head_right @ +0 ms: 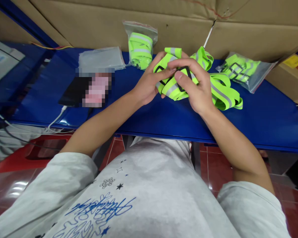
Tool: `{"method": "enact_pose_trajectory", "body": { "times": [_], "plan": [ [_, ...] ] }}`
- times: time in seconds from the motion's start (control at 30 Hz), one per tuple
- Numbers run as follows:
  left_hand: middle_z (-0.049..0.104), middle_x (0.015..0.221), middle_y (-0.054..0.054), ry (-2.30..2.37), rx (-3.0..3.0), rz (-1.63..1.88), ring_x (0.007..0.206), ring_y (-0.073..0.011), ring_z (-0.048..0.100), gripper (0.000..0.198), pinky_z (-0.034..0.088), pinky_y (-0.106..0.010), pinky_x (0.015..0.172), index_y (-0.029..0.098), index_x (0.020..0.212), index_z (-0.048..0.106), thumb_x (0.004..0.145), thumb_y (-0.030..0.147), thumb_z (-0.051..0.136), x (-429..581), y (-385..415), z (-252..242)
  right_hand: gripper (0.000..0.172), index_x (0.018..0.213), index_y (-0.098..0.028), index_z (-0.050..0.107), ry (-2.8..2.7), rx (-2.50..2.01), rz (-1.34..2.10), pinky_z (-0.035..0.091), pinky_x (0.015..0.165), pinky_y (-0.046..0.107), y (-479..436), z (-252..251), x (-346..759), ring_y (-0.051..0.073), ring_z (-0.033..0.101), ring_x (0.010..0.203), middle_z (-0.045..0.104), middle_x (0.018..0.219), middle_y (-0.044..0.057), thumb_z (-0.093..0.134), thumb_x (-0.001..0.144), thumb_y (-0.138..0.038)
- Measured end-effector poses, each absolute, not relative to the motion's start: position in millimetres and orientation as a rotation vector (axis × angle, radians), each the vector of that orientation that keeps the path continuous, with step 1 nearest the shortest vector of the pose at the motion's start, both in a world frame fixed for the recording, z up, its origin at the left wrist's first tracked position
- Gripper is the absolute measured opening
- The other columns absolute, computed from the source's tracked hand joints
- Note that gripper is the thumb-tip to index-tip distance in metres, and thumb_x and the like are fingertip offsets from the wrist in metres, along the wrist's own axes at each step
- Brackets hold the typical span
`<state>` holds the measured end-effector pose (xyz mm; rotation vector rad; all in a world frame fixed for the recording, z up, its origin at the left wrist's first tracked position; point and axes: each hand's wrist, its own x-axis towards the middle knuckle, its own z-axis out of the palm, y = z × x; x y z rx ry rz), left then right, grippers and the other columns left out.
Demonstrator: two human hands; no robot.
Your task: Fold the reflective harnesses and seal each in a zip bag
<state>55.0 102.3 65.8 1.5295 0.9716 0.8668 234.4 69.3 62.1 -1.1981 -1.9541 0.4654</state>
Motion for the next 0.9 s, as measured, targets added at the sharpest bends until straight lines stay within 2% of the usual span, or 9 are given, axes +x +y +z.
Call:
{"method": "enact_pose_trajectory", "body": {
  "times": [0.03, 0.1, 0.2, 0.3, 0.43, 0.57, 0.73, 0.8, 0.9],
  "plan": [
    [0.078, 0.105, 0.0, 0.971, 1.507, 0.851, 0.093, -0.0181, 0.072, 0.048, 0.053, -0.023, 0.061, 0.037, 0.154, 0.044, 0.109, 0.05, 0.053, 55.1, 102.4, 66.6, 0.038, 0.131, -0.047, 0.066, -1.902, -1.104, 0.444, 0.046, 0.126, 0.055, 69.7, 63.0, 235.3, 0.033, 0.058, 0.144, 0.068, 0.147, -0.006, 0.044, 0.105, -0.066],
    [0.078, 0.105, -0.001, 0.922, 1.47, 0.843, 0.088, -0.0171, 0.072, 0.049, 0.052, -0.023, 0.06, 0.037, 0.155, 0.043, 0.108, 0.049, 0.053, 54.3, 101.6, 68.5, 0.033, 0.118, -0.04, 0.075, -1.801, -0.957, 0.412, 0.048, 0.123, 0.055, 71.7, 62.4, 235.6, 0.033, 0.068, 0.131, 0.077, 0.127, -0.003, 0.059, 0.102, -0.064],
    [0.076, 0.117, -0.002, 0.763, 1.436, 0.88, 0.078, -0.0132, 0.069, 0.056, 0.051, -0.024, 0.059, 0.035, 0.16, 0.038, 0.107, 0.043, 0.054, 52.4, 97.5, 72.5, 0.042, 0.129, -0.037, 0.069, -1.68, -1.011, 0.426, 0.057, 0.112, 0.049, 75.8, 58.3, 235.4, 0.03, 0.071, 0.124, 0.075, 0.132, -0.001, 0.057, 0.101, -0.068],
    [0.073, 0.126, -0.001, 0.718, 1.456, 0.904, 0.078, -0.0116, 0.068, 0.057, 0.051, -0.024, 0.059, 0.038, 0.163, 0.036, 0.108, 0.041, 0.053, 52.2, 92.6, 76.4, 0.042, 0.139, -0.043, 0.058, -1.58, -1.058, 0.454, 0.063, 0.101, 0.045, 77.2, 58.3, 236.7, 0.027, 0.074, 0.117, 0.071, 0.142, -0.004, 0.057, 0.102, -0.063],
    [0.075, 0.122, -0.001, 0.94, 1.5, 0.873, 0.083, -0.0131, 0.068, 0.05, 0.049, -0.021, 0.06, 0.041, 0.159, 0.042, 0.109, 0.043, 0.05, 54.2, 93.7, 73.4, 0.033, 0.131, -0.042, 0.069, -1.802, -1.099, 0.324, 0.054, 0.118, 0.049, 76.9, 64.1, 239.1, 0.029, 0.068, 0.134, 0.072, 0.143, -0.005, 0.048, 0.108, -0.055],
    [0.073, 0.122, -0.002, 0.903, 1.468, 0.916, 0.072, -0.0111, 0.062, 0.042, 0.046, -0.024, 0.055, 0.037, 0.149, 0.052, 0.108, 0.044, 0.05, 53.7, 101.2, 62.6, 0.046, 0.14, -0.026, 0.065, -2.032, -1.093, 0.196, 0.052, 0.12, 0.053, 80.8, 62.8, 242.6, 0.031, 0.067, 0.134, 0.072, 0.143, 0.009, 0.055, 0.106, -0.056],
    [0.071, 0.093, 0.001, 0.939, 1.411, 0.876, 0.065, -0.0093, 0.055, 0.032, 0.04, -0.022, 0.053, 0.035, 0.138, 0.058, 0.107, 0.037, 0.05, 53.3, 109.4, 52.6, 0.1, 0.161, -0.027, 0.043, -2.368, -1.211, 0.061, 0.047, 0.124, 0.065, 82.3, 55.6, 247.7, 0.043, 0.052, 0.151, 0.052, 0.165, 0.014, 0.088, 0.079, -0.063],
    [0.065, 0.077, 0.002, 0.934, 1.349, 0.828, 0.056, -0.0092, 0.054, 0.031, 0.035, -0.022, 0.047, 0.031, 0.135, 0.058, 0.105, 0.032, 0.05, 54.7, 113.0, 49.4, 0.099, 0.163, -0.026, 0.039, -2.449, -1.275, -0.007, 0.048, 0.122, 0.067, 80.6, 53.9, 246.8, 0.045, 0.051, 0.151, 0.049, 0.166, 0.016, 0.087, 0.082, -0.056],
    [0.058, 0.068, 0.004, 0.934, 1.28, 0.763, 0.048, -0.0111, 0.058, 0.029, 0.026, -0.019, 0.04, 0.025, 0.129, 0.057, 0.102, 0.028, 0.047, 55.2, 119.9, 47.2, 0.077, 0.161, -0.026, 0.045, -2.477, -1.355, -0.064, 0.051, 0.119, 0.063, 78.5, 52.6, 243.0, 0.045, 0.056, 0.147, 0.053, 0.163, 0.017, 0.075, 0.094, -0.049]
  ]
}}
